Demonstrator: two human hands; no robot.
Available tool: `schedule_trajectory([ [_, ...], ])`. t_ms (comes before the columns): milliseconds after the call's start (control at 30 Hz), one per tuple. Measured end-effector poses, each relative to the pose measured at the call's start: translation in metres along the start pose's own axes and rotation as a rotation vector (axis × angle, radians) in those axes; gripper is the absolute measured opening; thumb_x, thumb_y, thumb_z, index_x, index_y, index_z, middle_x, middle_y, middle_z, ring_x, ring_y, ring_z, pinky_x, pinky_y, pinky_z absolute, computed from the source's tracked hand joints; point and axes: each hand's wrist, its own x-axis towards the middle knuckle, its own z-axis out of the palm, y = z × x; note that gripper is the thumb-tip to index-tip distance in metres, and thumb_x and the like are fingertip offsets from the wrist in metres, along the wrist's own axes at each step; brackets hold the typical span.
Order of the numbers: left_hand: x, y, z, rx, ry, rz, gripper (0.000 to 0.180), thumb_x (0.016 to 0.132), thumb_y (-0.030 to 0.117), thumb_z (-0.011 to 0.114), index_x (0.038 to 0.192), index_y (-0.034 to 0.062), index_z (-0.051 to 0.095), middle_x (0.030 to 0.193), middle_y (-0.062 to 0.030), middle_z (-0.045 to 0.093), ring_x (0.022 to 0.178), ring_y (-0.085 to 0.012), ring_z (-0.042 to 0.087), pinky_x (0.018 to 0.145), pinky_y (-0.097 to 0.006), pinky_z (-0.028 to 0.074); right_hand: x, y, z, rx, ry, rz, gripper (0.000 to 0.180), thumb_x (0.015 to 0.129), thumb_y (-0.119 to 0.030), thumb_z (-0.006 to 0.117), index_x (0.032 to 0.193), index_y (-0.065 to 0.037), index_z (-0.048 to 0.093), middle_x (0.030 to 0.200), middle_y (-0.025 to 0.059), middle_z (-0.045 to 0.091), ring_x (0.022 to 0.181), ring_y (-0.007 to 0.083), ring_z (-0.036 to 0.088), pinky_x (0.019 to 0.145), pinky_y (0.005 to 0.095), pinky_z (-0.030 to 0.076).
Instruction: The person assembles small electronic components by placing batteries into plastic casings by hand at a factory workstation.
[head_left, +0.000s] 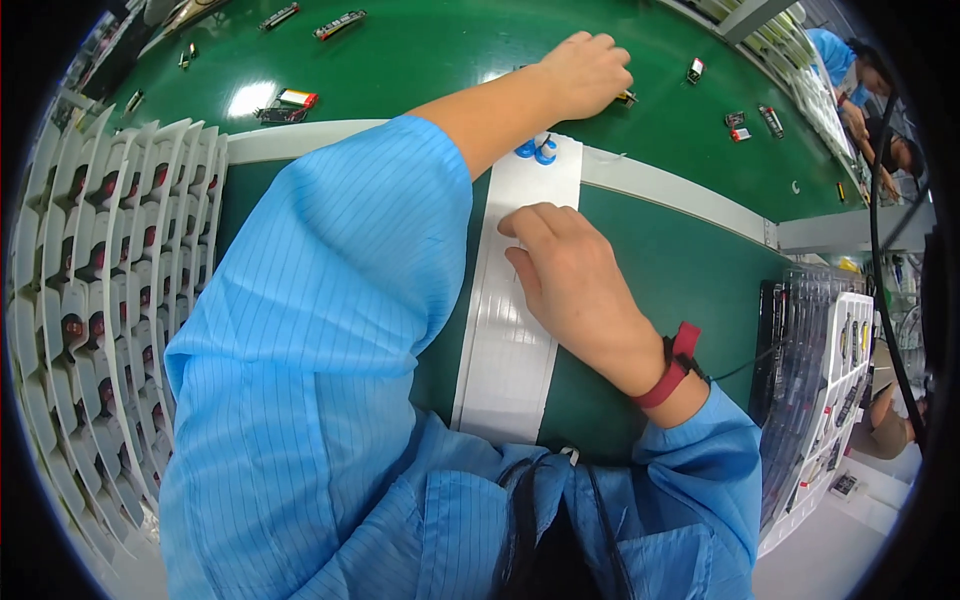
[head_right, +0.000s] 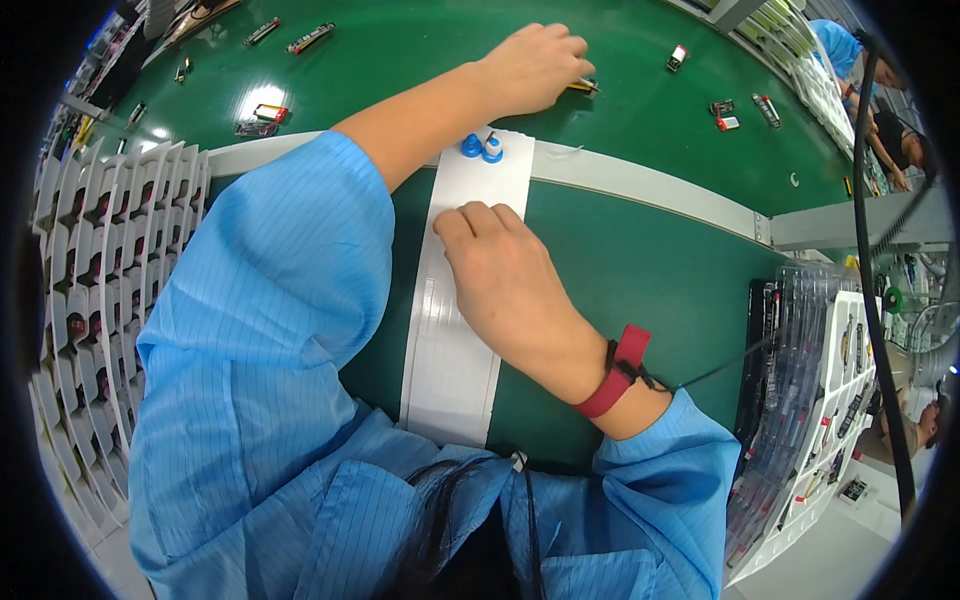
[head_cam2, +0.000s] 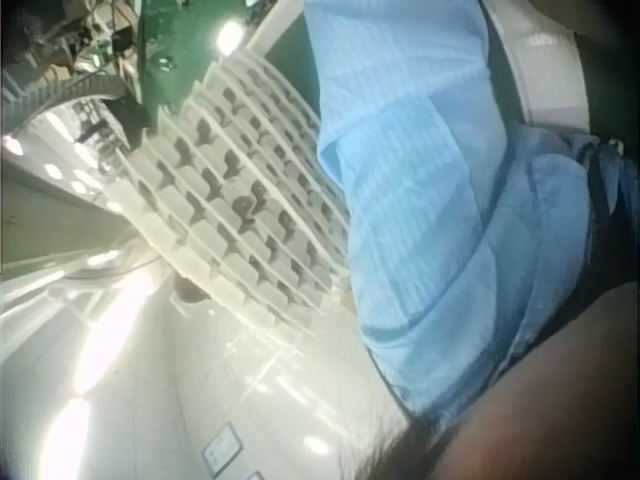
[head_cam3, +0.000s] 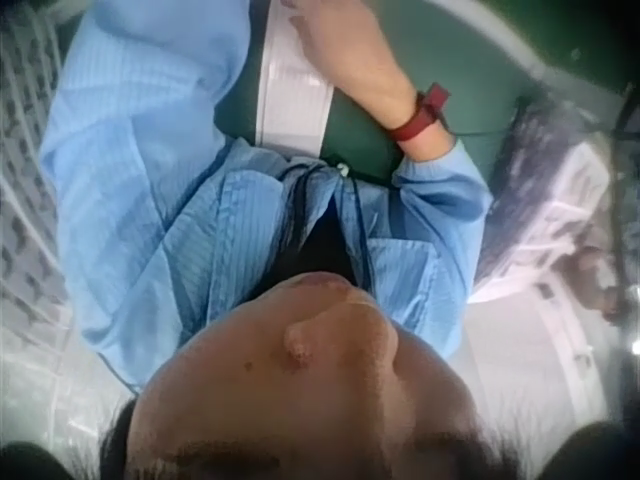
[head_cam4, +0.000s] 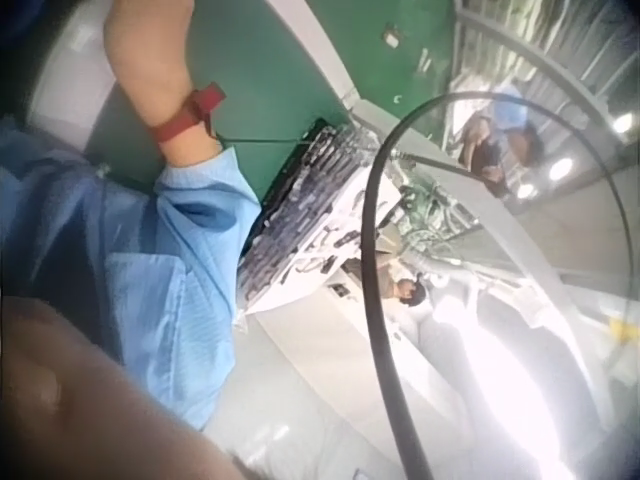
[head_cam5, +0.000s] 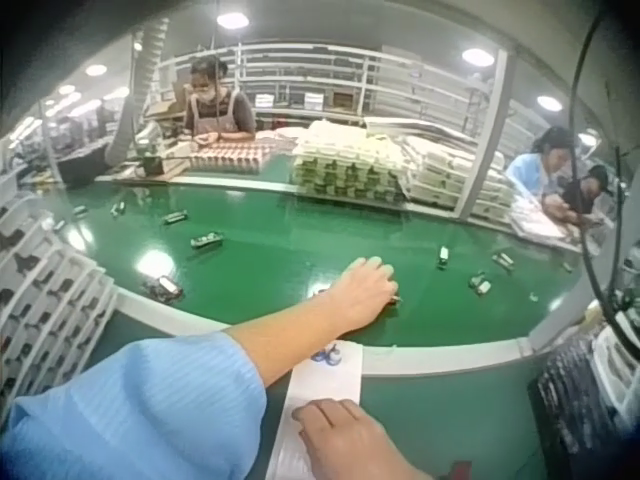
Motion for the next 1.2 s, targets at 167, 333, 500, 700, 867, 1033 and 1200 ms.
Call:
schedule_trajectory([
  [167, 0.032, 0.027, -0.015, 0.051, -0.23, 0.229, 0.01, 0.073, 0.01, 0.056, 0.078, 0.009, 0.064, 0.087, -0.0047, 0.058, 0.086, -0.021, 0.056, 0.072, -0.033, 0.046, 0.018, 0.013, -0.004, 0.259, -0.013, 0.101, 0.017, 0.07, 0.003, 0.053, 0.087, 0.003, 0.051, 0.081, 0.0201, 0.056, 0.075, 0.036, 0.055, 0.068, 0.0389, 0.045],
  [333, 0.033, 0.024, -0.022, -0.113, -0.165, 0.138, 0.011, 0.072, 0.004, 0.053, 0.074, 0.0021, 0.064, 0.082, -0.0111, 0.06, 0.076, -0.0265, 0.061, 0.065, -0.038, 0.049, 0.012, 0.016, -0.009, 0.446, -0.087, 0.187, 0.016, 0.071, 0.001, 0.053, 0.087, 0.003, 0.05, 0.083, 0.0208, 0.056, 0.08, 0.0371, 0.056, 0.067, 0.0409, 0.046],
  [500, -0.014, 0.012, -0.055, -0.527, 0.227, -0.076, 0.013, 0.071, 0.006, 0.054, 0.075, -0.0017, 0.064, 0.078, -0.0147, 0.061, 0.074, -0.027, 0.062, 0.064, -0.035, 0.049, -0.062, -0.038, -0.04, 0.101, 0.264, -0.498, 0.011, 0.07, -0.015, 0.06, 0.08, -0.013, 0.06, 0.087, 0.0071, 0.059, 0.081, 0.0212, 0.058, 0.074, 0.0287, 0.049],
  [700, -0.051, 0.019, -0.102, -1.034, -0.038, -0.605, 0.023, 0.07, 0.018, 0.065, 0.08, -0.0027, 0.063, 0.086, -0.0132, 0.064, 0.075, -0.0159, 0.063, 0.065, -0.027, 0.048, -0.026, 0.023, -0.063, 0.661, 0.696, 0.145, 0.028, 0.075, 0.003, 0.062, 0.1, 0.001, 0.05, 0.082, 0.0053, 0.053, 0.072, 0.0131, 0.052, 0.065, 0.0277, 0.044],
  [867, -0.063, 0.029, -0.102, -1.585, 0.031, -0.713, 0.02, 0.076, 0.009, 0.065, 0.091, -0.0035, 0.06, 0.085, -0.0119, 0.064, 0.076, -0.0151, 0.063, 0.068, -0.023, 0.05, 0.006, 0.085, -0.057, 1.134, 0.776, 0.365, 0.05, 0.077, -0.002, 0.062, 0.12, 0.0, 0.037, 0.109, 0.011, 0.043, 0.093, 0.0187, 0.053, 0.081, 0.0333, 0.046],
  [1033, -0.076, 0.04, -0.095, -1.753, -0.009, -0.783, 0.023, 0.08, 0.005, 0.062, 0.099, -0.0066, 0.059, 0.084, -0.0116, 0.064, 0.077, -0.0154, 0.064, 0.07, -0.023, 0.051, 0.007, 0.078, -0.038, 1.036, 0.6, 0.295, 0.066, 0.071, 0.007, 0.064, 0.127, -0.001, 0.031, 0.109, 0.0138, 0.041, 0.088, 0.0215, 0.058, 0.069, 0.0315, 0.054],
  [1200, -0.085, 0.039, -0.097, -1.573, -0.227, -0.604, 0.023, 0.078, 0.001, 0.059, 0.099, -0.0077, 0.061, 0.077, -0.0106, 0.065, 0.07, -0.0129, 0.062, 0.067, -0.023, 0.05, 0.005, 0.078, -0.048, 1.054, 0.472, 0.352, 0.065, 0.073, 0.004, 0.063, 0.129, -0.002, 0.03, 0.101, 0.0102, 0.049, 0.079, 0.0167, 0.059, 0.064, 0.0279, 0.052],
])
